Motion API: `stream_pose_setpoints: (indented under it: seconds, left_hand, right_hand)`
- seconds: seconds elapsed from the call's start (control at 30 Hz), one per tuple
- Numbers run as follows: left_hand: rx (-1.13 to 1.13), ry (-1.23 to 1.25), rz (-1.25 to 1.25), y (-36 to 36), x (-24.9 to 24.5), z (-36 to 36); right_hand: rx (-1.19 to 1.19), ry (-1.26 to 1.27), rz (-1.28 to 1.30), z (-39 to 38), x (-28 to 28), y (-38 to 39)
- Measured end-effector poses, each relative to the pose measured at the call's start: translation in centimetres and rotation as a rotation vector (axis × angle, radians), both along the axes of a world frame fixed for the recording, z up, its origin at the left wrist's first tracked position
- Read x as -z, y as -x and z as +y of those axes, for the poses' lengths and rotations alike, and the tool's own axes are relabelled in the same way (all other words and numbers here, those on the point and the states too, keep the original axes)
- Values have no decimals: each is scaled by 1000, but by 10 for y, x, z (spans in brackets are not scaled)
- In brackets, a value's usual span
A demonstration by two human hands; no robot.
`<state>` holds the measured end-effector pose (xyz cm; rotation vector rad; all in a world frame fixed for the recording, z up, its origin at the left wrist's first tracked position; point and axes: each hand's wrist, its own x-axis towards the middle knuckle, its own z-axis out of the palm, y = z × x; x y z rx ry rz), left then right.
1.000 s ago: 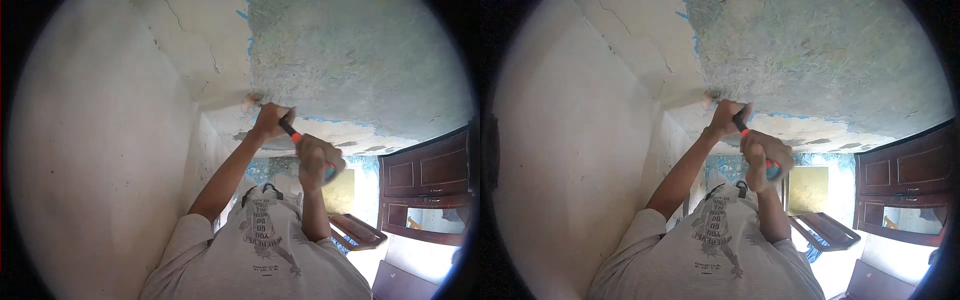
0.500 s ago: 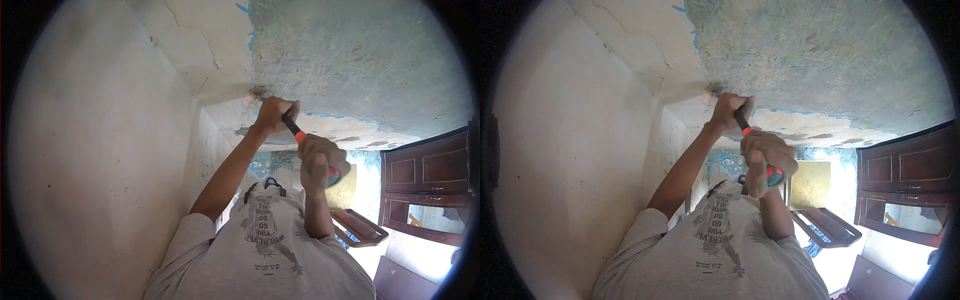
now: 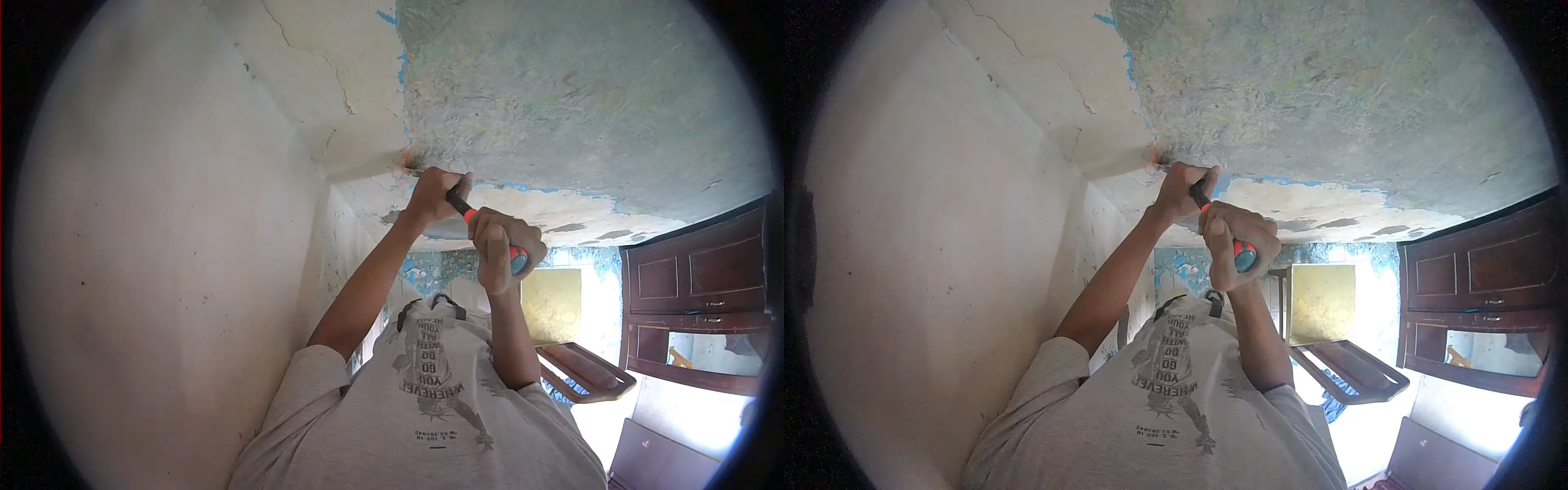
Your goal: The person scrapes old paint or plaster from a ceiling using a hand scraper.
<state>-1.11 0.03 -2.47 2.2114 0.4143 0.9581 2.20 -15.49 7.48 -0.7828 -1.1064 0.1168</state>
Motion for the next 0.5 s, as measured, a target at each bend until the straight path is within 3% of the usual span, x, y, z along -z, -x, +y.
stream_pose_setpoints:
  seconds: [0.23,0.37,0.43,0.5]
  left_hand:
    - [-23,-77,-69,-8,-41,-8]
    - [-14,-6,-16,-6,8,-1]
    - [-23,56,-6,-4,3,-7]
    - [-22,-69,-89,-10,-24,-5]
  right_hand:
    - [-18,-100,-48,-13,-28,4]
    - [67,121,-110,-2,-3,-1]
    - [47,12,-85,2,-2,0]
    - [79,-22,-90,-10,-20,3]
